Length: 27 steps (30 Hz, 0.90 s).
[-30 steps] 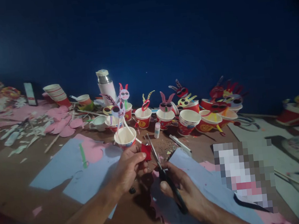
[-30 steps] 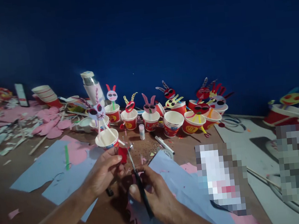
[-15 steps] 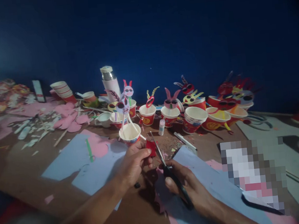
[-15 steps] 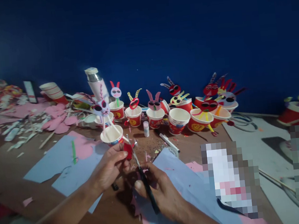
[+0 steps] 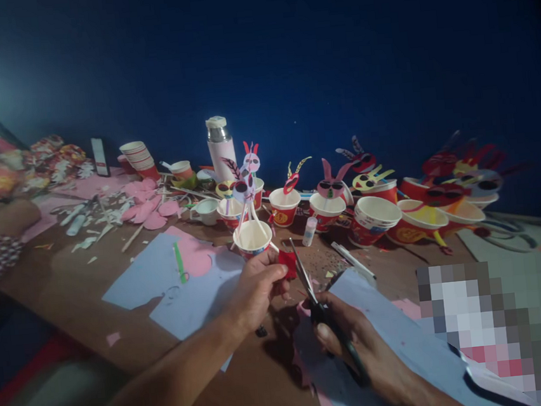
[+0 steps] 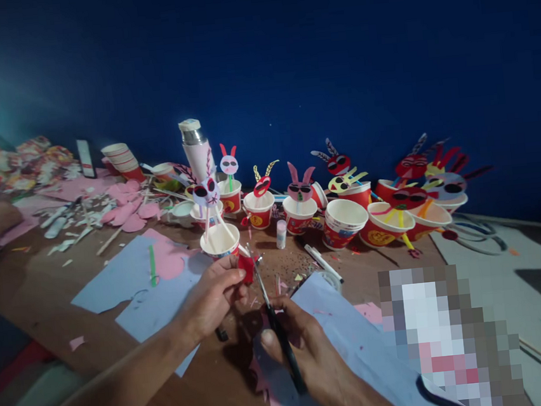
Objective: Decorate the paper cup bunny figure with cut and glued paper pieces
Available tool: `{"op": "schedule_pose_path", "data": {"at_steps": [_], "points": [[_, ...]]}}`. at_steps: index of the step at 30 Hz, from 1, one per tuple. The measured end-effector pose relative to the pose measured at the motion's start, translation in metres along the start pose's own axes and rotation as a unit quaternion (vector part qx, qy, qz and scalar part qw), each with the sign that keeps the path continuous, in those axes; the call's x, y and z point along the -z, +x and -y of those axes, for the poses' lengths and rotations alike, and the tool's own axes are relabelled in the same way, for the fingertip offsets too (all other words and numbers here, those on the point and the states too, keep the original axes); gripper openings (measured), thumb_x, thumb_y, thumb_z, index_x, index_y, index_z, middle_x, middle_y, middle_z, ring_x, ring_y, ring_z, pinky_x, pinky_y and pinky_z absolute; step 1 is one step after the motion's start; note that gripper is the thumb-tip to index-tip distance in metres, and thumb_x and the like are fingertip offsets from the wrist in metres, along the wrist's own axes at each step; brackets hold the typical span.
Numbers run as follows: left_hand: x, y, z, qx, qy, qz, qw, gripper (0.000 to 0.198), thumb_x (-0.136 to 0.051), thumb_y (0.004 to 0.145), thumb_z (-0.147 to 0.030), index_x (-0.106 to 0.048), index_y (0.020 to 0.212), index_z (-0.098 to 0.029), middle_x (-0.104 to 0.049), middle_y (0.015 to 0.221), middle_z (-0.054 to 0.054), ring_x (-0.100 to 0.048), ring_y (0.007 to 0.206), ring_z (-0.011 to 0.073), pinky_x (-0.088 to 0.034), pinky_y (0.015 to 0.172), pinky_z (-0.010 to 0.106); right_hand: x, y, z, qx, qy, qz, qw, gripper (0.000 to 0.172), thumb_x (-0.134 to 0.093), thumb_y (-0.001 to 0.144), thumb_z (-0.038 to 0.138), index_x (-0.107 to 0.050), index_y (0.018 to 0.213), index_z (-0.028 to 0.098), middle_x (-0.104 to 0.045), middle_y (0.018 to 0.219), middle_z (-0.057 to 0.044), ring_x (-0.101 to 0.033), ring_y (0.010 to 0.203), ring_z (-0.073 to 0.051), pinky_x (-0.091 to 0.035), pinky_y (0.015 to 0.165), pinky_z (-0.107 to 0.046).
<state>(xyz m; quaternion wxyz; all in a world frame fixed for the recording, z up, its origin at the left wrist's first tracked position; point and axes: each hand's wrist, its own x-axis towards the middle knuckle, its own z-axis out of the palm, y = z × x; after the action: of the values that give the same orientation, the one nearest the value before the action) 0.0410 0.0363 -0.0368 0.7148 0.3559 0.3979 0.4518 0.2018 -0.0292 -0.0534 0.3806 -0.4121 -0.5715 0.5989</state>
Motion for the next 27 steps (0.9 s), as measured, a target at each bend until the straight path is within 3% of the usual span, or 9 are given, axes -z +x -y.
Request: {"op": "schedule_pose_path", "data": {"at_steps": [17,27], "points": [[-0.0014,-0.0012,0.0012,-0.006,0.031,0.012,0.999,0.011,-0.056,0.067,-0.018,-0.051,0.077,-0.014,-0.052,0.061,-0.003,-0.045,0.043,0.0043,-0.037,0.041,0.017,-0.0004,-0.0006,0.0005,0.003,-0.011,0.013,1.000,0.036,-0.051,0.083,0.046,-0.050,0.105,0.017,-0.058,0.089,-0.006,-0.052,0.081,-0.020,-0.041,0.073,-0.031],[-0.0042,-0.0025,0.0015,0.024,0.025,0.001,0.999,0.014,-0.058,0.066,-0.020,-0.050,0.077,-0.015,-0.053,0.060,-0.003,-0.046,0.043,0.0048,-0.036,0.041,0.016,-0.0012,0.0027,0.0044,0.002,0.011,0.004,1.000,0.037,-0.054,0.081,0.047,-0.052,0.103,0.018,-0.061,0.091,-0.006,-0.054,0.084,-0.020,-0.042,0.074,-0.030]]}}
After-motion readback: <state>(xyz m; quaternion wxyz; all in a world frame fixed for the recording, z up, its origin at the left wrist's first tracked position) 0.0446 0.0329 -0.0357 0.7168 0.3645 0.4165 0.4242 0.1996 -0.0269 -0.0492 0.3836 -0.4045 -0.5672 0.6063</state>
